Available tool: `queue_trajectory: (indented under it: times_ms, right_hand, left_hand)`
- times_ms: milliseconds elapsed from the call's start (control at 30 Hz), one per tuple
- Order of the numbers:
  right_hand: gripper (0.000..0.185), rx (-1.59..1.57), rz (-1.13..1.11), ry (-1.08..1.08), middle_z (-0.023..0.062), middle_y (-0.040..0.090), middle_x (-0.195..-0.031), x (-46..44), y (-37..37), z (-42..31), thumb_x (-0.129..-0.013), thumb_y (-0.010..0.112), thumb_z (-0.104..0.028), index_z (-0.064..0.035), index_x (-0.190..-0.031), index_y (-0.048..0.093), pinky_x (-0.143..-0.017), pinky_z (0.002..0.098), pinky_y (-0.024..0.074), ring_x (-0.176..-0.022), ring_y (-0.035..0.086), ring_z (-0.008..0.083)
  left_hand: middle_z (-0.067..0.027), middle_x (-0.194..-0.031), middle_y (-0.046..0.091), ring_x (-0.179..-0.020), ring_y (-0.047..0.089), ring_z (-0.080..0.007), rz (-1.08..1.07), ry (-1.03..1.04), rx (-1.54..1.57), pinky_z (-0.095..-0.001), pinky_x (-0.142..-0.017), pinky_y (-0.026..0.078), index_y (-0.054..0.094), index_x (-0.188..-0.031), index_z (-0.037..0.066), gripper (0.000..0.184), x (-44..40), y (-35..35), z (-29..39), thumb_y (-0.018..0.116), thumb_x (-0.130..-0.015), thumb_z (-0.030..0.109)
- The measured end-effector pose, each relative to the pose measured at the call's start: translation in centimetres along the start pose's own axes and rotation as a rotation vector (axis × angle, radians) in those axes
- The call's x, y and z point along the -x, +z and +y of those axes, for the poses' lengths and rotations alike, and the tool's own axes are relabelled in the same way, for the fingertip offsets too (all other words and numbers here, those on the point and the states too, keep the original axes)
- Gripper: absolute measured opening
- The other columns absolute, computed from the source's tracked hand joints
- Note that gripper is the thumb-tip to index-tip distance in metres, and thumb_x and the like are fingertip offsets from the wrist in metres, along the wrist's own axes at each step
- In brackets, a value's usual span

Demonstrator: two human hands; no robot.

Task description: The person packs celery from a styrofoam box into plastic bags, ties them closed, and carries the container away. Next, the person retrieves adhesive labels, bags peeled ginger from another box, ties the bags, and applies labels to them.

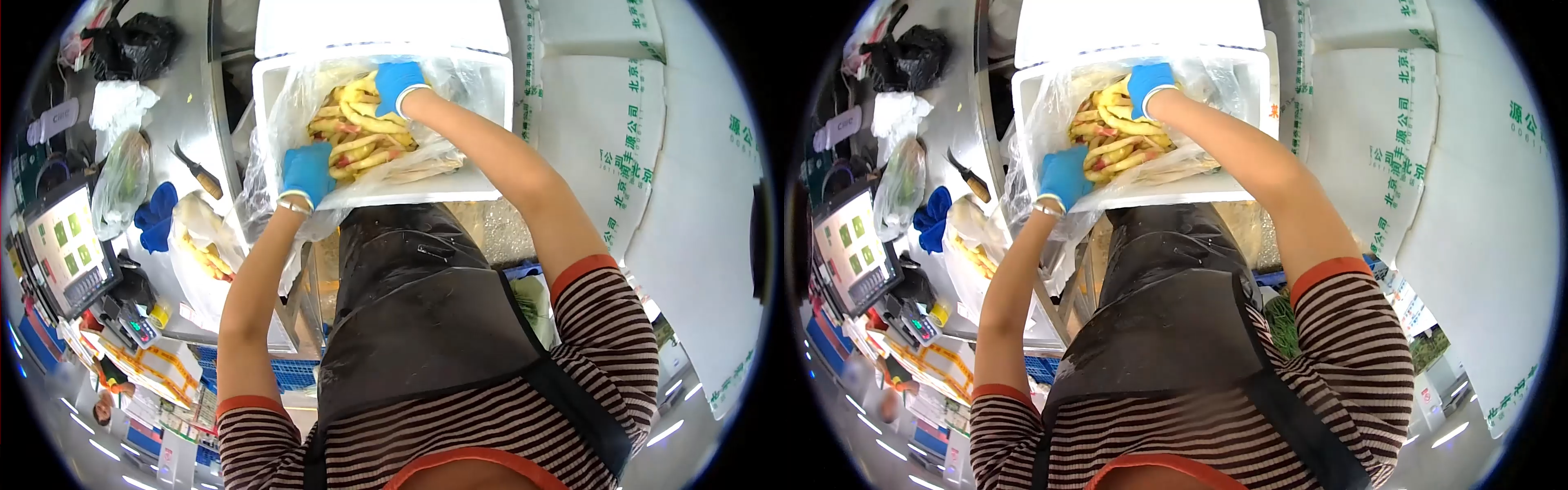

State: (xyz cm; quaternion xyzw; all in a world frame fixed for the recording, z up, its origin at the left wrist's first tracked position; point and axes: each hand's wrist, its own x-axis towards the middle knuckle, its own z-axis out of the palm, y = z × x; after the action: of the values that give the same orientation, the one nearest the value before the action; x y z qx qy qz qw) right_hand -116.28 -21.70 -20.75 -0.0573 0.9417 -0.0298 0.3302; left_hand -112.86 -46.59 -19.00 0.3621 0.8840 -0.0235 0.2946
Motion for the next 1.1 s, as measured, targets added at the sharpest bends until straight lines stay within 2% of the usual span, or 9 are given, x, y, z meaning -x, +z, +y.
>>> queue_trajectory:
  times_ms: [200,367,433,567,733,900,933,1033,1100]
  right_hand:
    - [0.075,-0.214,-0.102,-0.053,0.0196,0.062,-0.120,-0.7,-0.2,1.6,-0.063,0.082,-0.053,0.0006,-0.113,0.064,-0.085,0.0425,0.0543,-0.096,0.067,0.0337]
    - [0.018,0.033,0.120,-0.073,0.0141,0.070,-0.077,1.5,-1.8,0.2,-0.075,0.074,-0.022,-0.0050,-0.083,0.073,-0.072,0.0389,0.0568,-0.077,0.069,0.0320]
    - [0.014,0.029,0.102,-0.107,0.0162,0.070,-0.087,1.9,-1.5,0.5,-0.077,0.067,-0.012,-0.0039,-0.088,0.073,-0.075,0.0415,0.0559,-0.085,0.069,0.0326]
    - [0.024,-0.146,0.197,-0.234,0.0164,0.069,-0.102,3.6,-1.1,2.5,-0.078,0.064,-0.007,-0.0043,-0.101,0.070,-0.083,0.0405,0.0536,-0.098,0.066,0.0328]
    - [0.042,-0.486,0.157,-0.167,0.0173,0.062,-0.118,3.7,2.6,5.6,-0.076,0.071,-0.017,-0.0061,-0.116,0.063,-0.093,0.0393,0.0490,-0.106,0.061,0.0333]
    - [0.043,-0.848,0.191,-0.176,0.0157,0.061,-0.116,5.8,3.0,6.3,-0.078,0.074,-0.018,-0.0035,-0.117,0.060,-0.092,0.0361,0.0474,-0.106,0.060,0.0298]
    - [0.039,-0.933,0.208,-0.208,0.0149,0.061,-0.114,6.2,2.8,6.2,-0.081,0.073,-0.016,-0.0027,-0.115,0.060,-0.092,0.0354,0.0473,-0.105,0.060,0.0286]
    - [0.032,-0.755,0.362,-0.310,0.0128,0.059,-0.105,8.2,0.9,4.9,-0.084,0.070,-0.011,-0.0013,-0.113,0.060,-0.088,0.0336,0.0480,-0.098,0.060,0.0262]
    - [0.030,-0.724,0.425,-0.367,0.0116,0.058,-0.102,10.5,-2.5,3.6,-0.084,0.070,-0.007,-0.0008,-0.112,0.059,-0.086,0.0321,0.0481,-0.096,0.060,0.0248]
  left_hand:
    - [-0.0118,-0.099,0.066,-0.090,0.066,-0.0295,0.037,0.100,0.013,-0.0405,-0.076,0.051,0.060,-0.113,0.008,0.044,1.5,-3.0,-0.1,0.074,-0.075,0.024]
    - [-0.0129,-0.106,0.065,-0.098,0.065,-0.0269,-0.019,0.055,0.006,-0.0383,-0.081,0.053,0.045,-0.139,0.011,0.073,-0.3,-2.2,1.4,0.076,-0.074,0.025]
    - [-0.0125,-0.111,0.064,-0.104,0.063,-0.0252,-0.121,0.063,-0.032,-0.0398,-0.081,0.053,0.034,-0.147,0.014,0.087,-0.7,-2.4,2.5,0.078,-0.073,0.024]
    - [-0.0137,-0.113,0.064,-0.103,0.063,-0.0282,-0.108,0.146,0.097,-0.0413,-0.082,0.052,0.038,-0.146,0.018,0.080,-0.7,-2.4,1.6,0.074,-0.076,0.030]
    - [-0.0169,-0.116,0.064,-0.094,0.066,-0.0330,-0.118,0.076,0.227,-0.0428,-0.082,0.052,0.041,-0.144,0.021,0.071,1.8,-4.8,0.3,0.068,-0.080,0.038]
    - [-0.0165,-0.112,0.067,-0.097,0.067,-0.0338,0.159,-0.070,0.629,-0.0383,-0.082,0.054,0.049,-0.140,0.024,0.071,7.9,-7.5,-1.9,0.077,-0.075,0.027]
    - [-0.0144,-0.111,0.068,-0.096,0.069,-0.0279,0.270,-0.060,0.735,-0.0344,-0.085,0.053,0.050,-0.140,0.023,0.070,9.2,-7.3,-2.2,0.079,-0.076,0.023]
    - [-0.0099,-0.117,0.065,-0.103,0.061,-0.0152,0.400,-0.119,0.996,-0.0299,-0.092,0.048,0.052,-0.138,0.012,0.068,13.7,-10.1,-2.0,0.081,-0.077,0.019]
    - [-0.0106,-0.121,0.061,-0.109,0.058,-0.0165,0.585,-0.201,1.227,-0.0315,-0.093,0.047,0.048,-0.139,0.004,0.075,16.7,-9.0,-1.6,0.083,-0.074,0.019]
